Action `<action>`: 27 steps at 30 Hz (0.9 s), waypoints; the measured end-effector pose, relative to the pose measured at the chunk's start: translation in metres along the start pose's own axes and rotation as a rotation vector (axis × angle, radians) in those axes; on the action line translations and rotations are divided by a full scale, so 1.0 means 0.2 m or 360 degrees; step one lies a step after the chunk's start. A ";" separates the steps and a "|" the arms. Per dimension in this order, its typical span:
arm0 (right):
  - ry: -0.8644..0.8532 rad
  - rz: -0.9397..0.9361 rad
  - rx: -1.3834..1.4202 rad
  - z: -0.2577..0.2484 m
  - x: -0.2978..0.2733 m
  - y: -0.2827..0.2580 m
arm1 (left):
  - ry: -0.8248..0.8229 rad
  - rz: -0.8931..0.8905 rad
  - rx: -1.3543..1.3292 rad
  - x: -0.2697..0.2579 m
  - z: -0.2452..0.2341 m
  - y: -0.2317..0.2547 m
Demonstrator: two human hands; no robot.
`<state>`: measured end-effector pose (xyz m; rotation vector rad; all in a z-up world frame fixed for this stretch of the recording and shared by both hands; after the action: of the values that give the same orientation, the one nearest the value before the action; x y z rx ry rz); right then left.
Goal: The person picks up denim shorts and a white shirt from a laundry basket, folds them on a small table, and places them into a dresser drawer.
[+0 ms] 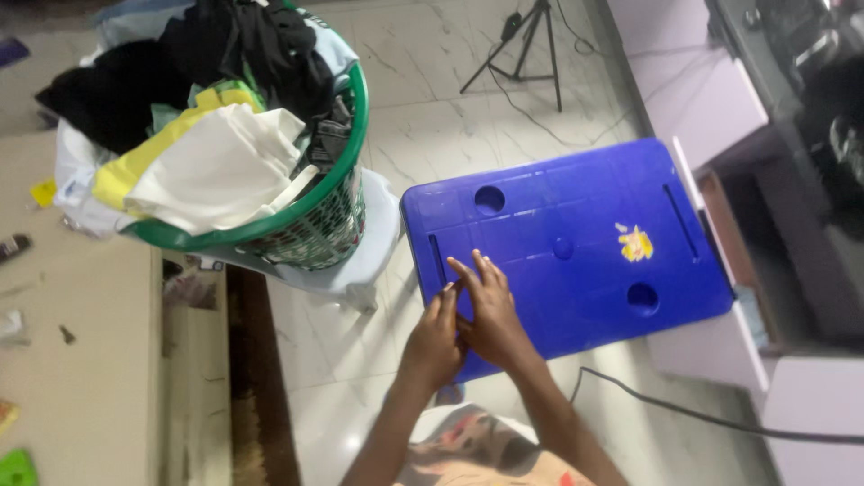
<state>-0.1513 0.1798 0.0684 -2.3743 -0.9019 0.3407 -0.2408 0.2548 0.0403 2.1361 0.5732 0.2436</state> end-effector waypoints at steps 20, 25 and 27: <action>0.0435 -0.0032 0.0303 0.22 0.64 -1.21 | 0.0008 0.0394 -0.0270 0.42 -1.46 -0.25; 0.0543 -0.0045 0.0315 0.35 0.79 -1.43 | 0.0034 0.0292 -0.0198 0.54 -1.74 -0.42; 0.0560 -0.0039 0.0303 0.38 0.81 -1.46 | 0.0097 0.0158 -0.0118 0.60 -1.83 -0.50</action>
<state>-0.2168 0.4996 0.1755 -2.1547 -0.6988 -0.0049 -0.3043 0.6248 0.1704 2.0937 0.4863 0.3805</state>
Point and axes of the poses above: each hand's wrist, its own x-axis towards the middle knuckle, its own z-axis out of the palm, y = z × x, the point moved 4 cm from there along x, towards the middle knuckle, and after that the axes turned 7 degrees about y, right-handed, at the moved point
